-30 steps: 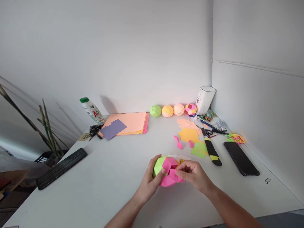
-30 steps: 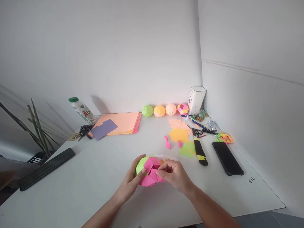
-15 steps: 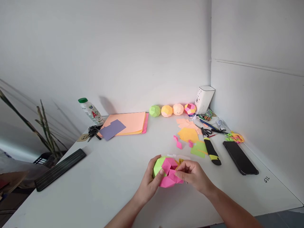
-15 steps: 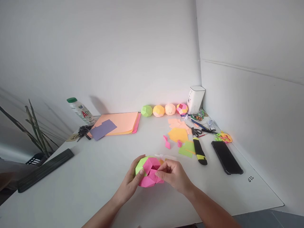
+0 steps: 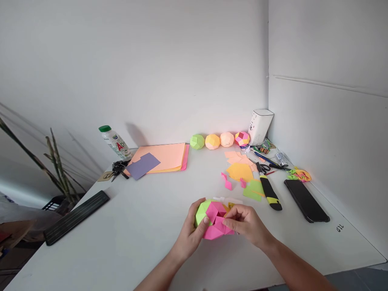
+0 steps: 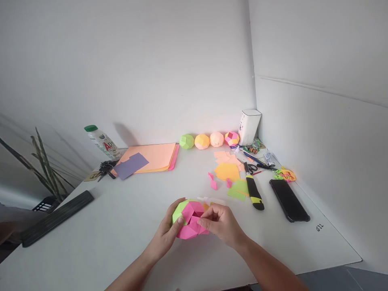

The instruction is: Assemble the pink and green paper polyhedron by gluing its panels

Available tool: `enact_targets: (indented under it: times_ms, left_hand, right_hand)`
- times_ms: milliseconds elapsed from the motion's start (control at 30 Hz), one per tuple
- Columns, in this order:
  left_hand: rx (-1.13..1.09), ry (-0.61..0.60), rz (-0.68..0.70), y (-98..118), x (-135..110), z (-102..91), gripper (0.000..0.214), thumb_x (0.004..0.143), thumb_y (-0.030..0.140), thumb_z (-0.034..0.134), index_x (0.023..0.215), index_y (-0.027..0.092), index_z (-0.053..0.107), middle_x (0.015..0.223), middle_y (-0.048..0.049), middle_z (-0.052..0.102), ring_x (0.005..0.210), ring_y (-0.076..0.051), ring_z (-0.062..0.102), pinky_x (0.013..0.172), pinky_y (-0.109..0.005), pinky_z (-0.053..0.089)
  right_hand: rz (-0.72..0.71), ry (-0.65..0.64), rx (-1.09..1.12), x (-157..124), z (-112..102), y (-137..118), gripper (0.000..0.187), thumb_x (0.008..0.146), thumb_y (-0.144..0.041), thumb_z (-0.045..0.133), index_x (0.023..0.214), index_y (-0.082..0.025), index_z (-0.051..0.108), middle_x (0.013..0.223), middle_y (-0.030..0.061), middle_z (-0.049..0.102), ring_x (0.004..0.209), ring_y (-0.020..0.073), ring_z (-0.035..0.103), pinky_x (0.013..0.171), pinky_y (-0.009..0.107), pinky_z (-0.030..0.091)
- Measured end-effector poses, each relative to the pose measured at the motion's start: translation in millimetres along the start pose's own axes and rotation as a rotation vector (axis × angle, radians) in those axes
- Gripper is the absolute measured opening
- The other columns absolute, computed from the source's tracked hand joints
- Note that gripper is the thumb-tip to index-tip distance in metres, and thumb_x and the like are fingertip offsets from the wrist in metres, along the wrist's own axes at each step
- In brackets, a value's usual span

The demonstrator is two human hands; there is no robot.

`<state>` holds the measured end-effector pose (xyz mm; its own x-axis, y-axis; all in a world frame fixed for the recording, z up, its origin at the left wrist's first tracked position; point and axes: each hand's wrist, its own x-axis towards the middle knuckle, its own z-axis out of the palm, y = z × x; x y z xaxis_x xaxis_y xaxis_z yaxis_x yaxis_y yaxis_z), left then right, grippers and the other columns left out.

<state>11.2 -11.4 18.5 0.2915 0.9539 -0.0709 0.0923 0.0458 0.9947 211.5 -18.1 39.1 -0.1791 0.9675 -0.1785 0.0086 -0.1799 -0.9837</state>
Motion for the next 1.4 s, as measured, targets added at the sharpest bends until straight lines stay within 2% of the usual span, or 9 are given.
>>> enact_targets:
  times_ms: [500,1133,1400]
  left_hand:
    - [-0.009,0.006,-0.005,-5.6,0.2,0.4,0.059,0.089,0.057,0.049,0.137,0.023,0.038,0.127,-0.0109,0.056,0.108,-0.026,0.058,0.093,-0.038,0.05]
    - [-0.012,-0.008,-0.009,-3.6,-0.6,0.9,0.057,0.091,0.055,0.046,0.137,0.023,0.036,0.126,-0.011,0.056,0.108,-0.025,0.058,0.093,-0.039,0.049]
    - [-0.028,-0.019,-0.013,-3.3,-0.1,0.8,0.058,0.091,0.056,0.046,0.137,0.023,0.036,0.12,-0.0102,0.059,0.102,-0.024,0.06,0.09,-0.038,0.051]
  right_hand:
    - [0.012,-0.014,-0.006,0.8,-0.6,3.0,0.036,0.069,-0.047,0.077,0.064,-0.016,0.06,0.053,-0.0044,0.051,0.05,0.0093,0.042,0.048,0.024,0.032]
    - [0.011,-0.028,0.01,2.4,-1.5,8.2,0.034,0.07,-0.046,0.077,0.065,-0.017,0.062,0.05,-0.0053,0.051,0.048,0.009,0.043,0.048,0.024,0.032]
    - [0.013,-0.031,0.022,2.2,-2.3,8.6,0.034,0.069,-0.047,0.078,0.065,-0.017,0.062,0.05,-0.0054,0.052,0.048,0.0089,0.044,0.049,0.024,0.033]
